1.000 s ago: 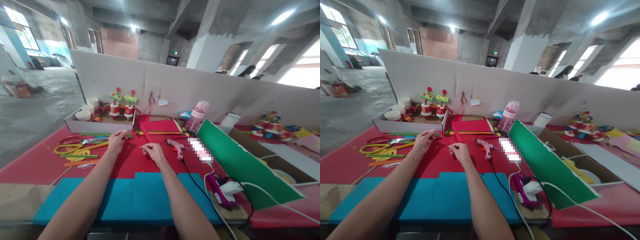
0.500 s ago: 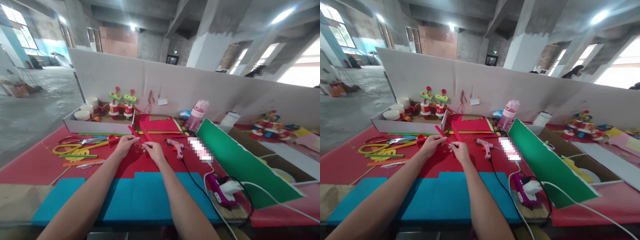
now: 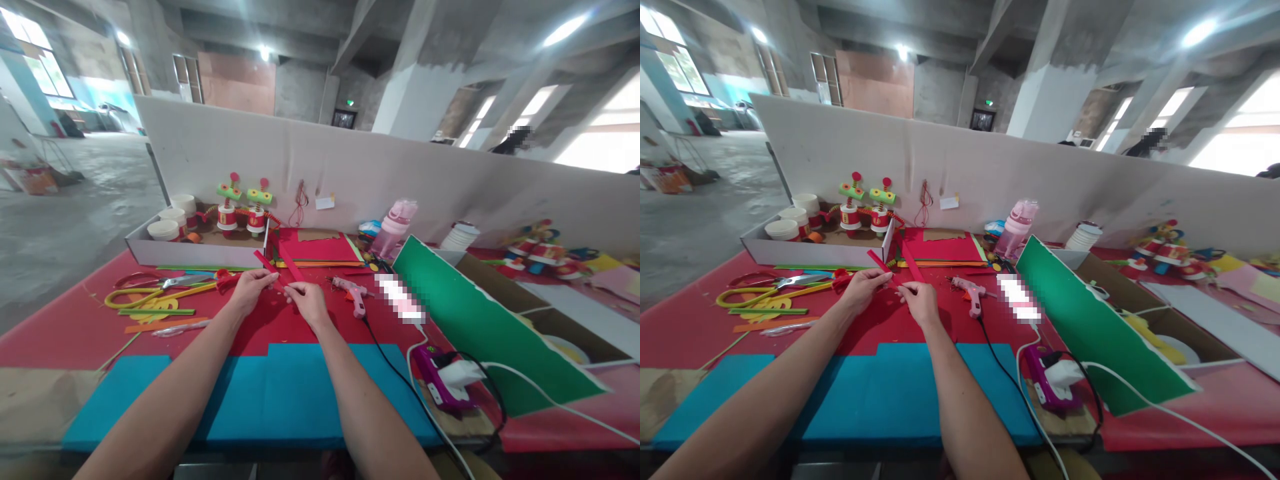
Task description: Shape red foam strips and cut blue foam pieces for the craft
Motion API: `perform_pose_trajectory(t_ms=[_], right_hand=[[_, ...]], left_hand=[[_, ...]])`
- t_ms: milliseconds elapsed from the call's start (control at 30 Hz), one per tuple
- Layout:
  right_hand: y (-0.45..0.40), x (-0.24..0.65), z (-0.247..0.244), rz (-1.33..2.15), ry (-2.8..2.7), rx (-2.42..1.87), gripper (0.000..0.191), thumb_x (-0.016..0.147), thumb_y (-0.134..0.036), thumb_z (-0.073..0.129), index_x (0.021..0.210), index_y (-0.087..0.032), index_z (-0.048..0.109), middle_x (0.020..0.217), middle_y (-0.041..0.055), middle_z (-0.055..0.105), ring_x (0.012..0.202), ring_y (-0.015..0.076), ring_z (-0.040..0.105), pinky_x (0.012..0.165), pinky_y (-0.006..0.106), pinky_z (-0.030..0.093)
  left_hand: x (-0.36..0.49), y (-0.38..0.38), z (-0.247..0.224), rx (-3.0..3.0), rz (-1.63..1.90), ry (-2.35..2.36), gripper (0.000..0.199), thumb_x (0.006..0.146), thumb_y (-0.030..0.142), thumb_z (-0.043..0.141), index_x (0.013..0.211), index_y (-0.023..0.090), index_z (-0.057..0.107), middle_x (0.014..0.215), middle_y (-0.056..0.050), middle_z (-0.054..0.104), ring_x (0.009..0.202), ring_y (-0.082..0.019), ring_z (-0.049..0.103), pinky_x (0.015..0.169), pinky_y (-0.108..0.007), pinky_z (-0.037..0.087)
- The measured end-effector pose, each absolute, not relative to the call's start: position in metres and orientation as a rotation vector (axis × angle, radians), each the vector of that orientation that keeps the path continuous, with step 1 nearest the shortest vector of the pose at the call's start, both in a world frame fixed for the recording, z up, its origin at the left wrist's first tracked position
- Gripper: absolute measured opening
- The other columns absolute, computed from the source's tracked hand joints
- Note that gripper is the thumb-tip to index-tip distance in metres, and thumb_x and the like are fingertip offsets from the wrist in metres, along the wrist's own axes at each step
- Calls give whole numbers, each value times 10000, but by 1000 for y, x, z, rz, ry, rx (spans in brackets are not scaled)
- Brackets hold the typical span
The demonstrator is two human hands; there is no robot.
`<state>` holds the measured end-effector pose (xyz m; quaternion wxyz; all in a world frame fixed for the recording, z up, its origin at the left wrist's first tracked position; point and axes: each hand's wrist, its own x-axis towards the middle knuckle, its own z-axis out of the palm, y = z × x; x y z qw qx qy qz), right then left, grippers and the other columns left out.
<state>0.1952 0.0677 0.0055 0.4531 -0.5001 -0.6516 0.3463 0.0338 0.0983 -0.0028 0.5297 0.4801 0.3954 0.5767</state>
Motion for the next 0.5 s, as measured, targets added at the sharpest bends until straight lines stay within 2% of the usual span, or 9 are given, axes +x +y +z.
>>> perform_pose_trajectory(t_ms=[100,500], right_hand=[[68,195,5,839,-1603,-1227,213,803,-309,599,737,-163,738,608,33,695,579,160,647,578,234,483],[67,196,6,819,-1613,-1261,195,807,-280,596,741,-160,735,606,25,690,566,147,644,562,215,466]], left_hand=[[33,99,-3,1150,1386,934,278,574,387,809,606,140,687,520,14,574,516,-83,464,540,-220,346],[46,93,-9,1241,1259,960,297,566,389,817,577,135,664,512,4,579,504,-91,485,522,-230,348]])
